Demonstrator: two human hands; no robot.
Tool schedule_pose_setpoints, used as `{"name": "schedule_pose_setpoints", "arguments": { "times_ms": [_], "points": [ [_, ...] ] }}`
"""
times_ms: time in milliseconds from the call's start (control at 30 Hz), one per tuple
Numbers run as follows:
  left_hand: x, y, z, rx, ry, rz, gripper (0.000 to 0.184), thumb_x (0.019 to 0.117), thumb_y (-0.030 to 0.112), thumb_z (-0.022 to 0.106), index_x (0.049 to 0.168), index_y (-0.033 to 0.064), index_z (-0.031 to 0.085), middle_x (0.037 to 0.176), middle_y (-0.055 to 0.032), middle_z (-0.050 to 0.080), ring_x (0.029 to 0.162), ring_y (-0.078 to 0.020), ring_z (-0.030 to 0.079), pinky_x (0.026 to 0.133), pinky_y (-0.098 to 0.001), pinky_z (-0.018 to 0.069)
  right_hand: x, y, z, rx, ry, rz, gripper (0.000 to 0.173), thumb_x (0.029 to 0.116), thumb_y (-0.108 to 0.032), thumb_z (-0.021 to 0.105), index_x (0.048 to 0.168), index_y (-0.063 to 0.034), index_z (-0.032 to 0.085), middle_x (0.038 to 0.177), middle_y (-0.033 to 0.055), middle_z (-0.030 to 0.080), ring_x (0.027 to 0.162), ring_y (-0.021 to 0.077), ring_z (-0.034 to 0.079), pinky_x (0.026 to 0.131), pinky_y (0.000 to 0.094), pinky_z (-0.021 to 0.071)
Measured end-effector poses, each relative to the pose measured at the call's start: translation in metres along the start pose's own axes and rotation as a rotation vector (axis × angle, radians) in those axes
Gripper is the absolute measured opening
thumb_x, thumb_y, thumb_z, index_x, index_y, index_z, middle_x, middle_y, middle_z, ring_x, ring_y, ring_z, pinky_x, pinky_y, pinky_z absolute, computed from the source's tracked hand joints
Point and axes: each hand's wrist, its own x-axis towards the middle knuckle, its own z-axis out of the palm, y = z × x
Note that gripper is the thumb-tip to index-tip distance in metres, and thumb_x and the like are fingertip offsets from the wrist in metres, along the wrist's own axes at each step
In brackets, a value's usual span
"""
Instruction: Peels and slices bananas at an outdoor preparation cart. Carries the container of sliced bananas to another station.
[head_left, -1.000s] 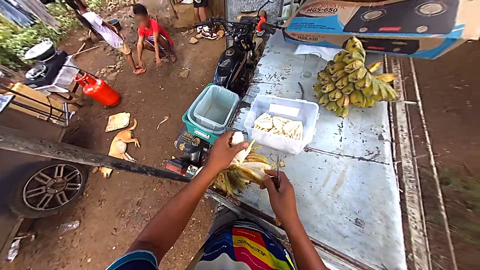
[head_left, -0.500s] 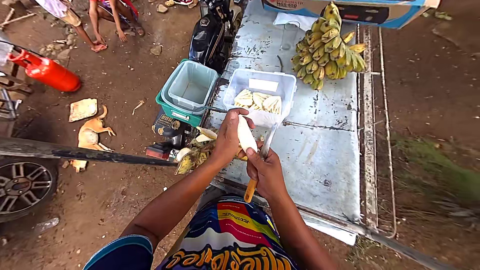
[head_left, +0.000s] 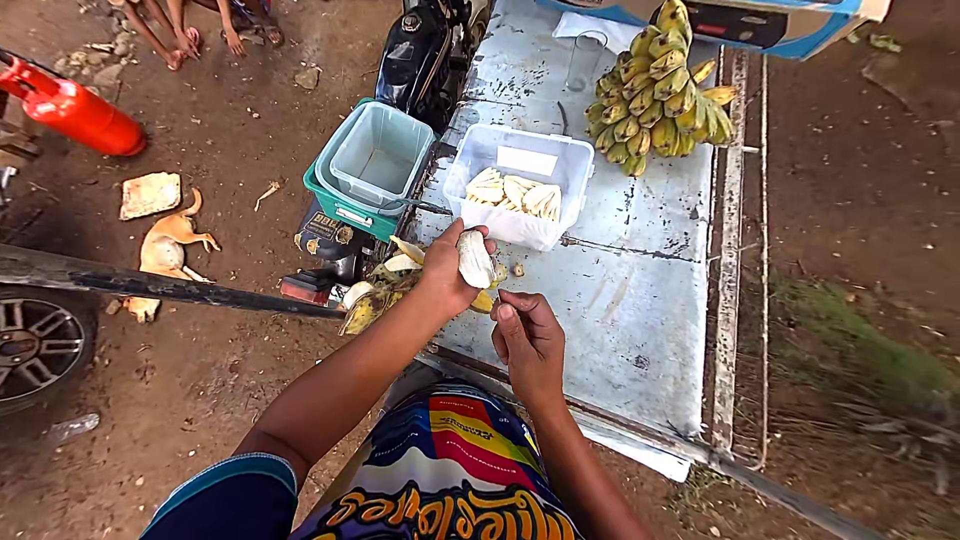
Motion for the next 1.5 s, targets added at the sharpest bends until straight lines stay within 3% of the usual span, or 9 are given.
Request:
{"name": "schedule_pose_setpoints", "arguments": {
  "times_ms": [500,800,1133,1267,1500],
  "points": [
    [-0.009,0.000,-0.001,-0.034,-0.051,-0.051,0.038,0.1101,0.040,0.032,0.102,0.0128,0.057,0.072,-0.0024,0.059,0.051,-0.0109,0.055,0.043,-0.0223,0.0443,0.001,0.001,0.009,0.087,0.020,-0.022,0.011,0.1019,-0.006,0.060,0.106,0.0026,0.067,0.087,0.0079,0.065,0.055,0.0050,0.050,0.048,0.0184,0.0443],
    [-0.019,-0.006,-0.003,-0.012,-0.086,-0.045,0.037,0.1098,0.039,0.034,0.099,0.0121,0.057,0.073,-0.0041,0.059,0.059,-0.0158,0.061,0.054,-0.0290,0.0554,0.008,0.005,0.010,0.063,0.045,-0.012,0.011,0.1018,-0.004,0.060,0.105,0.0022,0.067,0.083,0.0079,0.065,0.054,0.0055,0.050,0.047,0.0190,0.0446],
    [-0.031,-0.009,-0.002,0.020,-0.167,0.015,0.040,0.1112,0.037,0.034,0.097,0.0086,0.059,0.073,-0.0052,0.060,0.065,-0.0165,0.064,0.065,-0.0297,0.0582,0.016,0.016,0.009,0.037,0.104,0.050,0.009,0.1022,-0.004,0.059,0.104,-0.0013,0.067,0.075,0.0057,0.063,0.050,0.0052,0.047,0.044,0.0194,0.0407],
    [-0.025,-0.011,-0.001,-0.007,-0.115,0.020,0.039,0.1113,0.037,0.034,0.100,0.0084,0.059,0.078,-0.0062,0.061,0.066,-0.0170,0.064,0.064,-0.0301,0.0584,0.019,0.020,0.009,0.006,0.111,0.089,0.010,0.1032,-0.007,0.058,0.105,-0.0028,0.067,0.073,0.0061,0.062,0.048,0.0065,0.045,0.043,0.0209,0.0397],
    [-0.015,-0.003,-0.002,-0.065,0.017,-0.033,0.046,0.1099,0.046,0.030,0.099,0.0111,0.059,0.069,-0.0039,0.059,0.054,-0.0153,0.060,0.051,-0.0295,0.0545,-0.001,-0.002,0.005,0.028,-0.010,-0.002,0.014,0.1029,-0.008,0.060,0.110,0.0021,0.067,0.085,0.0062,0.064,0.055,0.0052,0.049,0.047,0.0194,0.0430]
  ]
}}
